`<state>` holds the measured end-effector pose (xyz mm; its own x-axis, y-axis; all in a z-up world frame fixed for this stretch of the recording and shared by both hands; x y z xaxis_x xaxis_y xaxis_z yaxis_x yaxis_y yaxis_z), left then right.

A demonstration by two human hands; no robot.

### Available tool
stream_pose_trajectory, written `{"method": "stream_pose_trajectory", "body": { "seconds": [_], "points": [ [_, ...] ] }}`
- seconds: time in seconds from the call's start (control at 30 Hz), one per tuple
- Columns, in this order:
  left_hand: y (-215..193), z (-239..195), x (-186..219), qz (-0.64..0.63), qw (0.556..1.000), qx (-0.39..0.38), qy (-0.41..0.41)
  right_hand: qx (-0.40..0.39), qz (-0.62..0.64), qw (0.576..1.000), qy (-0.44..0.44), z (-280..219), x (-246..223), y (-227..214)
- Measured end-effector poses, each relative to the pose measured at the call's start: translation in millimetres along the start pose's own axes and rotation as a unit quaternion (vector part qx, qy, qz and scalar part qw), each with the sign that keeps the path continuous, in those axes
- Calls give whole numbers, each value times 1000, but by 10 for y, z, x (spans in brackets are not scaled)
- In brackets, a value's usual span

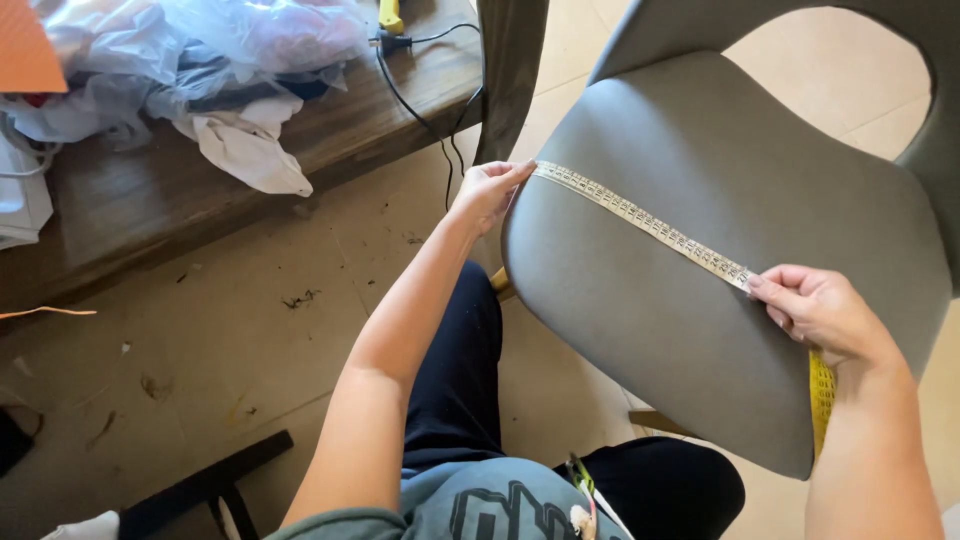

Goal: The person cuts an orange fabric draped over a chair using scissors, then removes pins from the fabric. They place the fabric on a table, cut a smaller piece, and finally measure the chair seat with a measuring tape.

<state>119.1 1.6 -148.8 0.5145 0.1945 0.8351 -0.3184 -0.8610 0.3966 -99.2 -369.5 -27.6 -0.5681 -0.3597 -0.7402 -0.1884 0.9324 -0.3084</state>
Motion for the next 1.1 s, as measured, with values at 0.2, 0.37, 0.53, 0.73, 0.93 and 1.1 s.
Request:
{"method": "stream_pose_trajectory", "body": {
  "seconds": [0.2, 0.37, 0.53, 0.73, 0.93, 1.1],
  "points": [
    [-29, -14, 244, 319, 942, 98, 47, 16, -6, 1000, -18, -104, -108, 71],
    [-19, 90, 268, 165, 985, 40, -14, 9, -15, 1000, -2, -9, 48, -63],
    [-252, 520, 100, 23, 991, -33, -126, 23, -60, 998, 28, -141, 313, -398],
    [-484, 770, -255, -9, 980, -125, -156, 95, -3, 993, 63, -394, 1396, -1159],
    [-429, 534, -68, 125, 971, -180, -92, 148, -9, 986, 80, -939, 2167, -1414],
    [-516, 395, 61, 65, 991, -111, -43, 194, 61, 978, 45, -1018, 2186, -1217]
  ]
}}
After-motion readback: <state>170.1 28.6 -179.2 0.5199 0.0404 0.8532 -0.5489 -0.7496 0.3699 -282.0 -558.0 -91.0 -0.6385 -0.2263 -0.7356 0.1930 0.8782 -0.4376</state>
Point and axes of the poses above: each hand's wrist, its own z-axis towards the middle knuckle, its own y-axis out of the palm, x = y × z, the point moved 4 cm from there along z, towards the middle knuckle, and after that the axes turned 15 degrees about -x, right-handed, at the moved point
